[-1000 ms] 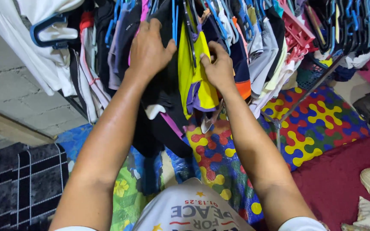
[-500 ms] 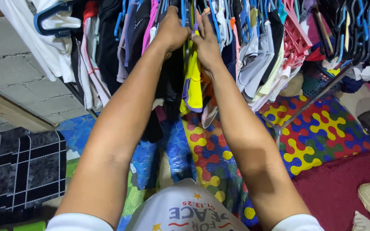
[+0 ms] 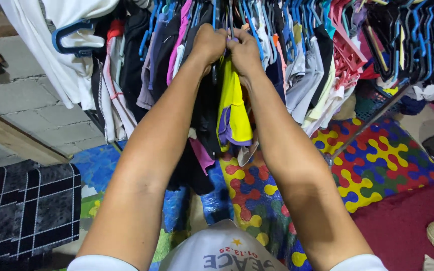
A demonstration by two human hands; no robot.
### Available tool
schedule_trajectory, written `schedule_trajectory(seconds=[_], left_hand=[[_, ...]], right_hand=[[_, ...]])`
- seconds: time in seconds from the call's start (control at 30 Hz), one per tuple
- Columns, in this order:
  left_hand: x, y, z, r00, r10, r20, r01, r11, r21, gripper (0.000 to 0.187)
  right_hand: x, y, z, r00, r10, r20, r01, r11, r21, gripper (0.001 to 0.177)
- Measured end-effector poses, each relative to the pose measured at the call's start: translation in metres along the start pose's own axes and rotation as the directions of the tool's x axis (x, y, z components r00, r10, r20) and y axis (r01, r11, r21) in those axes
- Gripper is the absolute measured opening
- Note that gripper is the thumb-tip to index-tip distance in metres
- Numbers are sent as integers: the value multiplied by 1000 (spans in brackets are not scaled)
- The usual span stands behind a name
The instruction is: Fold clothing items and hang them on a rack using hangers.
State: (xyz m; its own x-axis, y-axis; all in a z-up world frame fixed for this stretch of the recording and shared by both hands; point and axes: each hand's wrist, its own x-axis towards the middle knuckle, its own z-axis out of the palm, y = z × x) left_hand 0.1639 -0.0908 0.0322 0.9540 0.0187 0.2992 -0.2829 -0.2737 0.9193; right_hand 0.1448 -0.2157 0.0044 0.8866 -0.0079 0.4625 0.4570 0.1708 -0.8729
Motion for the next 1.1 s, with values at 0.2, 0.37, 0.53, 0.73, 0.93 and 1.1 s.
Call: schedule_trajectory(seconds=[0.2, 0.37, 0.53, 0.73, 0.93, 1.1], left_hand=[[-19, -8, -1, 972, 212, -105, -194, 967, 165, 33], [-86, -14, -20, 970, 240, -28, -225, 940, 257, 29], [-130, -16, -46, 966, 259, -21, -248, 944, 218, 26], [-191, -40, -91, 967, 247, 67, -254, 958, 133, 27], [-245, -70, -113, 964, 10, 265, -69, 974, 216, 28], [-290, -131, -96, 868, -47, 494, -133, 937, 323, 26]], right_hand=[[-10, -8, 3, 997, -71, -31, 70, 997, -24, 30], [-9, -18, 10, 996, -34, -79, 30, 998, -48, 27], [-13, -29, 29, 984, -127, -124, 107, 983, -152, 28], [-140, 21, 40, 971, -223, -92, 153, 865, -478, 24], [-260, 59, -3, 985, 45, -169, -152, 702, -696, 16], [-328, 33, -43, 942, 220, -253, -329, 749, -575, 16]])
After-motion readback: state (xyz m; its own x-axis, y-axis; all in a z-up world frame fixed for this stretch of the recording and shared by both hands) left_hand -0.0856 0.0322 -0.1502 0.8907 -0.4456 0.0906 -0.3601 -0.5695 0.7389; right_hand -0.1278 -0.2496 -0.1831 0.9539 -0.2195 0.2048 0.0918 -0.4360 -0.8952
